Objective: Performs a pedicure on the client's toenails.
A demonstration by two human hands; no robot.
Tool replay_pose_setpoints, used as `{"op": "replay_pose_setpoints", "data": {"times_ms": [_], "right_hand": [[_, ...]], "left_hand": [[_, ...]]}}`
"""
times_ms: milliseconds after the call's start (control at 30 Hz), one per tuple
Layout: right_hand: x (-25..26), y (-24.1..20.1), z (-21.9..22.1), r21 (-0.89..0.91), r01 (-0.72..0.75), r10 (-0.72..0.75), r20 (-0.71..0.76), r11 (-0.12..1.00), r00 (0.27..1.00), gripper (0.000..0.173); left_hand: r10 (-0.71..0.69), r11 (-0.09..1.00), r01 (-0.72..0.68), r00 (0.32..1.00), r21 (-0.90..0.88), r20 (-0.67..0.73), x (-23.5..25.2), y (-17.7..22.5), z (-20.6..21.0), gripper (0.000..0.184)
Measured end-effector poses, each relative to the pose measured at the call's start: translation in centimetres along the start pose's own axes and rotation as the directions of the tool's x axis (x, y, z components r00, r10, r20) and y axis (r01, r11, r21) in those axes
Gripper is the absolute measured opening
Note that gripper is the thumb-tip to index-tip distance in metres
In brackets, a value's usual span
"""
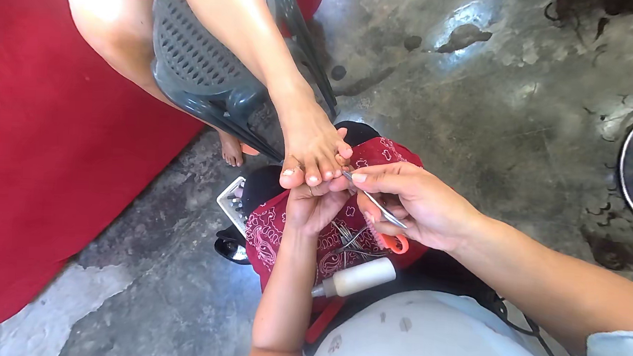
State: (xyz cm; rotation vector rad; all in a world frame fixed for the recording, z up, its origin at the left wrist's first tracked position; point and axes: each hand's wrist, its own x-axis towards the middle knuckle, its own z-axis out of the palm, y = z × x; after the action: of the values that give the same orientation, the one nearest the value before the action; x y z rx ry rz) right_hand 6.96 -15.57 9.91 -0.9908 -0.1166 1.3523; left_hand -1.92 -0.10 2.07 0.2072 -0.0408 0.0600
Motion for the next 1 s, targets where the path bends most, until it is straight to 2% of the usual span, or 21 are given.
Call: {"op": "replay_pose_setpoints", "data": {"times_ms": [167, 300, 400, 533, 600, 667, 733, 833, 900, 967, 1000], "right_hand": [[0.1, 0.1, 0.3, 0.045, -0.014, 0.015, -0.036, 0.999, 0.999, 0.036], [0.2, 0.5, 0.1, 0.144, -0.003, 0.004, -0.01, 0.99, 1.0, 0.039], [0.2, 0.7, 0.0, 0.175, -0.011, 0.01, 0.007, 0.984, 1.0, 0.04], [0.2, 0.6, -0.3, 0.156, -0.04, 0.035, 0.033, 0.987, 0.999, 0.038], [0.1, 0.3, -0.3, 0.14, -0.054, 0.049, 0.036, 0.989, 0.998, 0.038], [0.1, 0.1, -0.2, 0.144, -0.071, 0.066, 0.034, 0.987, 0.997, 0.037], [0.1, 0.0, -0.1, 0.169, -0.085, 0.081, 0.032, 0.982, 0.996, 0.036], [0.2, -0.1, -0.2, 0.21, -0.107, 0.1, 0.046, 0.972, 0.994, 0.035], [0.4, -0.1, -0.3, 0.201, -0.104, 0.093, 0.066, 0.974, 0.994, 0.034], [0.5, 0.1, -0.6, 0.186, -0.073, 0.056, 0.094, 0.98, 0.994, 0.034], [0.5, 0.3, -0.7, 0.193, -0.055, 0.035, 0.106, 0.98, 0.994, 0.034]], "left_hand": [[-0.012, 1.0, 0.012, 1.0, -0.003, -0.014, -0.1, 0.1, -0.4, 0.028], [-0.021, 0.998, 0.021, 1.0, -0.054, -0.006, -0.2, 0.1, -1.0, 0.05], [-0.021, 0.998, 0.019, 0.999, -0.053, -0.037, -0.3, 0.1, -1.0, 0.041], [-0.03, 0.994, 0.026, 0.999, -0.11, -0.029, -0.1, 0.1, -0.7, 0.061], [-0.024, 0.995, 0.021, 0.999, -0.1, -0.031, -0.3, 0.1, -0.9, 0.054], [-0.018, 0.998, 0.015, 0.999, -0.068, -0.04, -0.4, 0.1, -0.9, 0.038], [-0.014, 0.999, 0.014, 1.0, -0.04, -0.017, -0.3, 0.1, -0.9, 0.037], [-0.007, 1.0, 0.007, 1.0, 0.013, 0.004, 0.0, 0.1, -0.2, 0.026], [-0.017, 1.0, 0.017, 1.0, -0.019, 0.0, -0.1, 0.2, -0.4, 0.029], [-0.032, 0.997, 0.031, 0.999, -0.076, -0.009, -0.2, 0.2, -1.0, 0.047], [-0.035, 0.994, 0.032, 0.999, -0.103, -0.029, -0.2, 0.1, -1.0, 0.05]]}}
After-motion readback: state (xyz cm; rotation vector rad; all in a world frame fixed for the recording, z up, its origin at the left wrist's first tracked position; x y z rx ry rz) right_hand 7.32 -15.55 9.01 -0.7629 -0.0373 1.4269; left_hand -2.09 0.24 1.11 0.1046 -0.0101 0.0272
